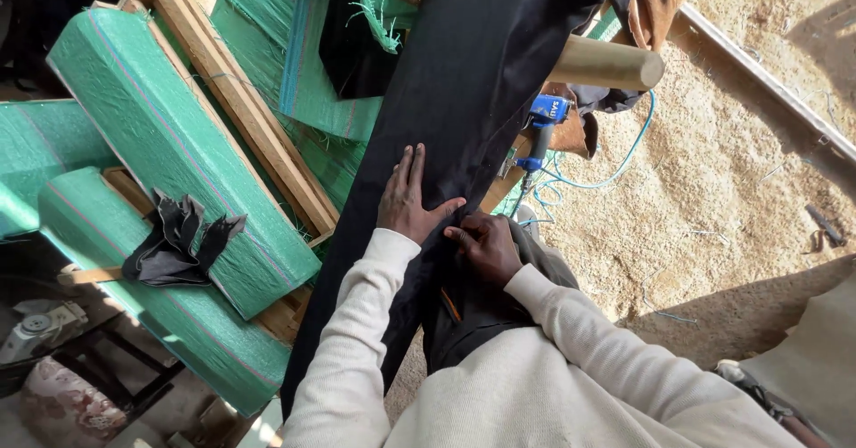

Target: Wrapping and stapling black fabric onto a foam-padded wooden furniture frame component.

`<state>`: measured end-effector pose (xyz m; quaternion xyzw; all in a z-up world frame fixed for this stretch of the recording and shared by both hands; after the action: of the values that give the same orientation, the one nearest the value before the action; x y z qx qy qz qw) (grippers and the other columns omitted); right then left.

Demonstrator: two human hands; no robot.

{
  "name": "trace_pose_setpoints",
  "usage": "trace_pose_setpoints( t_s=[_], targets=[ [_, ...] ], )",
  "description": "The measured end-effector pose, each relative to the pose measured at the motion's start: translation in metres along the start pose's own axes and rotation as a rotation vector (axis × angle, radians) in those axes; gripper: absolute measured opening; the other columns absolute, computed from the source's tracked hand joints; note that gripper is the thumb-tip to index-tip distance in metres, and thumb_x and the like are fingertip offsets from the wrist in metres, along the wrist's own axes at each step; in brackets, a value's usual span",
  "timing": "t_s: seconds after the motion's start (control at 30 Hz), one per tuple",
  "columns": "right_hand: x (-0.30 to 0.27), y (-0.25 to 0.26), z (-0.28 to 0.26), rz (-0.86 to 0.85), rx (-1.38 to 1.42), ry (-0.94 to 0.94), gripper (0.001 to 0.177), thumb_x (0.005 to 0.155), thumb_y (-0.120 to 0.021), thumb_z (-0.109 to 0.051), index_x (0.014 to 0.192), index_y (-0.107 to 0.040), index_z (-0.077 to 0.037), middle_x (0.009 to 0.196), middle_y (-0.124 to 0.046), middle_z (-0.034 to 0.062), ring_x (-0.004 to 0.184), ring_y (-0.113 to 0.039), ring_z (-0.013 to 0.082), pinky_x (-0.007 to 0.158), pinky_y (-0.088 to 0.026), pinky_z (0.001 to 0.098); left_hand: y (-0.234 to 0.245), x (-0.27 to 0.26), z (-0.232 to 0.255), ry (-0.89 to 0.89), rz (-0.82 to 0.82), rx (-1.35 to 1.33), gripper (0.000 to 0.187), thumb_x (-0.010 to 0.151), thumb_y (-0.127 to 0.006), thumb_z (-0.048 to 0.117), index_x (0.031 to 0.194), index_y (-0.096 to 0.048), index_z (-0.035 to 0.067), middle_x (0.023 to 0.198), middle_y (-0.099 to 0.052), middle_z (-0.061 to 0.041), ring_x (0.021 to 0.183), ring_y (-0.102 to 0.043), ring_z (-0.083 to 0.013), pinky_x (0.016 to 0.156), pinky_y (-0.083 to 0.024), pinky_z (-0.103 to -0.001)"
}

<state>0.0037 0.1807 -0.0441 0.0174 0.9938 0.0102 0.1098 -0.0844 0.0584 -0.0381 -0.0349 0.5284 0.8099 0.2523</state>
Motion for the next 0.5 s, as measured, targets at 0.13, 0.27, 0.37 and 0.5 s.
trace_pose_setpoints(
  t_s=[0.13,0.27,0.37,0.5],
  targets=[
    [-0.005,0.006,0.001,0.108,-0.12,0.097,0.034,0.091,-0.081,-0.023,0.069,-0.066,-0.002,0.063,-0.051,0.0137,0.059,-0.057,0.0287,0.057,-0.045,0.0363,0.008,-0.013,0.002,-0.085,0.306,0.033,0.099,0.076,-0.079,0.071,0.153,-0.047,0.019,0.143,-0.055,-0.011,0.123,-0.064,-0.0383,0.096,-0.06,-0.051],
    [-0.008,0.004,0.002,0.15,-0.078,0.133,0.034,0.093,-0.078,-0.021,0.072,-0.063,0.0,0.071,-0.043,0.0116,0.065,-0.056,0.0323,0.061,-0.044,0.0388,0.015,-0.019,0.009,-0.156,0.378,0.052,0.095,0.076,-0.079,0.072,0.149,-0.051,0.018,0.138,-0.058,-0.009,0.122,-0.065,-0.0349,0.095,-0.06,-0.048],
    [-0.008,0.0,0.006,0.122,-0.077,0.146,0.035,0.095,-0.074,-0.021,0.071,-0.056,-0.003,0.073,-0.042,0.0099,0.069,-0.054,0.0366,0.066,-0.045,0.0409,0.01,-0.021,0.003,-0.142,0.135,-0.157,0.111,0.077,-0.084,0.065,0.163,-0.032,0.017,0.163,-0.034,-0.016,0.145,-0.038,-0.0486,0.116,-0.04,-0.06],
    [-0.008,-0.005,0.015,0.09,-0.091,0.162,0.038,0.095,-0.072,-0.022,0.071,-0.051,-0.003,0.076,-0.038,0.0094,0.071,-0.052,0.0394,0.068,-0.044,0.0425,0.013,-0.035,0.02,-0.319,-0.105,-0.201,0.099,0.083,-0.086,0.037,0.164,-0.029,0.026,0.171,-0.018,-0.013,0.15,-0.021,-0.0527,0.12,-0.03,-0.063]
  ],
)
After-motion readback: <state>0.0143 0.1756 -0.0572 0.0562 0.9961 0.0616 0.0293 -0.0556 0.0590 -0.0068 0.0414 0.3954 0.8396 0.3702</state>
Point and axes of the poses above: each hand's wrist, its own x-axis towards the middle knuckle, its own y-axis out of the back of the hand, z = x × y, the point moved 10 cm from there along x, towards the middle knuckle
